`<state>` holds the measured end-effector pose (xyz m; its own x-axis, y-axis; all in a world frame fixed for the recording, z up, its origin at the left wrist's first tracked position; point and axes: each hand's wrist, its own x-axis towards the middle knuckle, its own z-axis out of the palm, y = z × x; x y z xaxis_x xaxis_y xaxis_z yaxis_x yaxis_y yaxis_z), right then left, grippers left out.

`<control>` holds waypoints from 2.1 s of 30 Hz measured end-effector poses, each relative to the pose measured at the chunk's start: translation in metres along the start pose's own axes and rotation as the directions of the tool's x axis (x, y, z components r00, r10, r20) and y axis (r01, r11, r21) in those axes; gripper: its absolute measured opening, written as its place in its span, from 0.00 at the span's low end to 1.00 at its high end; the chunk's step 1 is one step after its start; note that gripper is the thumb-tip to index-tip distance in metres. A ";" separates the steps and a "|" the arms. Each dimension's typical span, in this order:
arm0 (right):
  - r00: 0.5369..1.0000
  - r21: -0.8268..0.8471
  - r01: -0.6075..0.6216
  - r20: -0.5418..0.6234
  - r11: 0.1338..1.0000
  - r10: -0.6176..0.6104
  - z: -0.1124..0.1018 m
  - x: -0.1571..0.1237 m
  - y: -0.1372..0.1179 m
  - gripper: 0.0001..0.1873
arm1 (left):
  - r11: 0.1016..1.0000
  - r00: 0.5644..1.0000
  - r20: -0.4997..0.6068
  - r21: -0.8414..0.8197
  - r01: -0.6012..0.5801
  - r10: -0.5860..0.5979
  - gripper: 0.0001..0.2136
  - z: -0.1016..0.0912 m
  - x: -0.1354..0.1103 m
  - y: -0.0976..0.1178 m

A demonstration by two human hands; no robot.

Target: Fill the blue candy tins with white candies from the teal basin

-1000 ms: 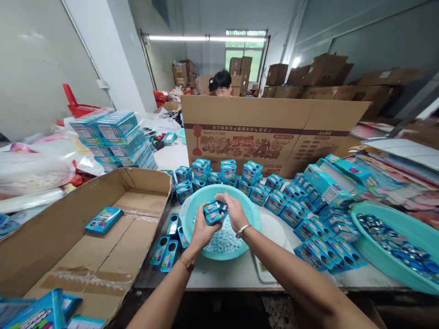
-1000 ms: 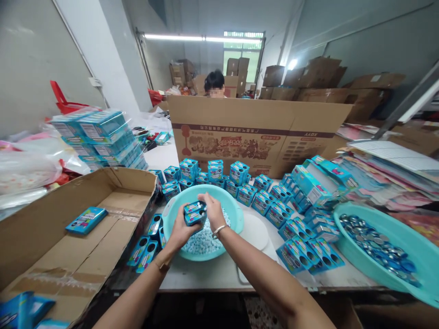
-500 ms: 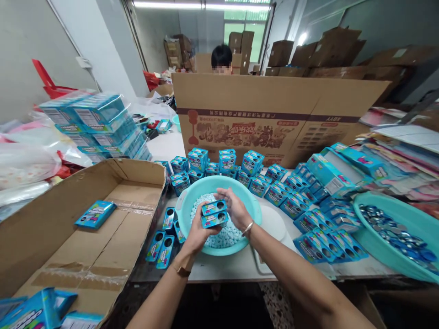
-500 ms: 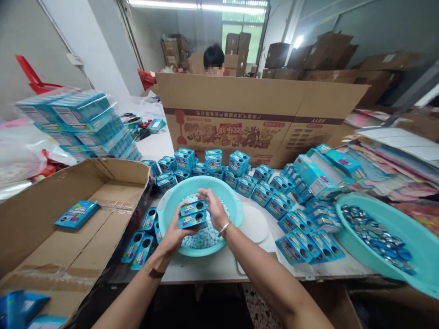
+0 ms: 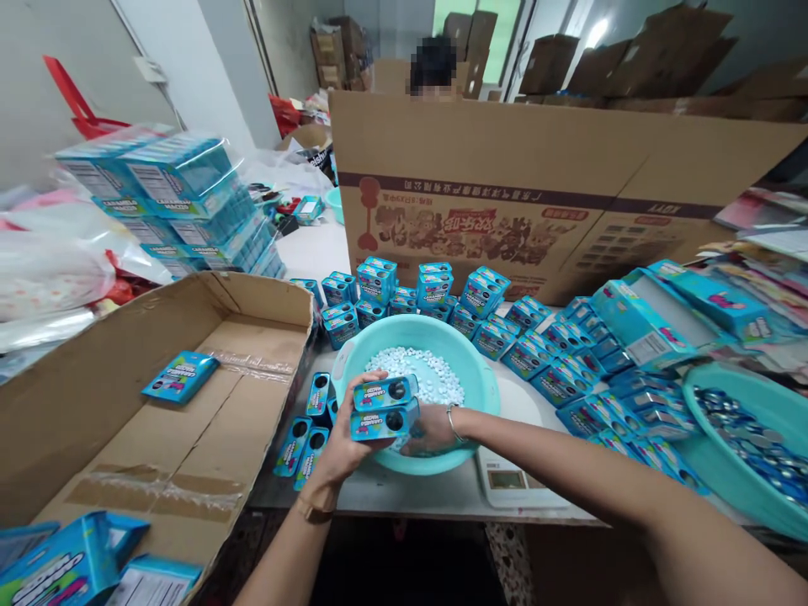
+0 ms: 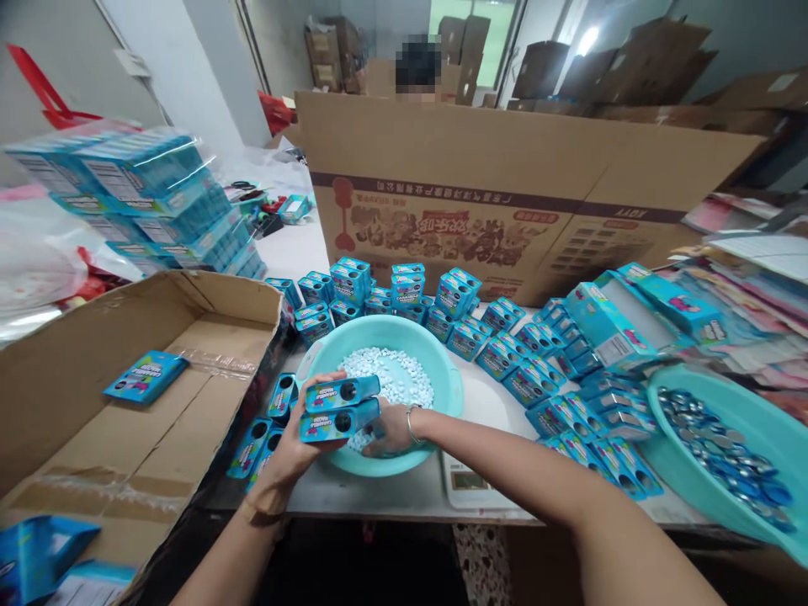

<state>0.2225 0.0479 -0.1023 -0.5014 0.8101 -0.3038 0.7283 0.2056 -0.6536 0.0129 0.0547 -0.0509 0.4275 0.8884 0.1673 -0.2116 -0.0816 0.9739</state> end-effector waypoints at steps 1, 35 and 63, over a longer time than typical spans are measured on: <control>0.998 0.025 -0.019 0.052 0.999 0.018 -0.003 0.000 0.000 0.21 | 1.000 0.999 -0.035 0.006 0.011 -0.010 0.35 0.001 0.001 -0.002; 0.308 0.638 0.693 -0.682 0.334 0.663 -0.057 0.004 -0.065 0.15 | 0.842 0.977 -0.208 0.534 0.071 0.050 0.36 0.055 0.036 -0.032; 0.656 0.670 0.051 -0.582 0.741 0.480 -0.053 -0.020 0.006 0.18 | 0.979 0.992 0.065 0.181 0.091 -0.104 0.35 0.016 0.021 0.003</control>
<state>0.2621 0.0623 -0.0632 0.2926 0.9499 -0.1102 0.2013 -0.1738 -0.9640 0.0353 0.0656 -0.0418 0.5035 0.8608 0.0742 -0.0091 -0.0806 0.9967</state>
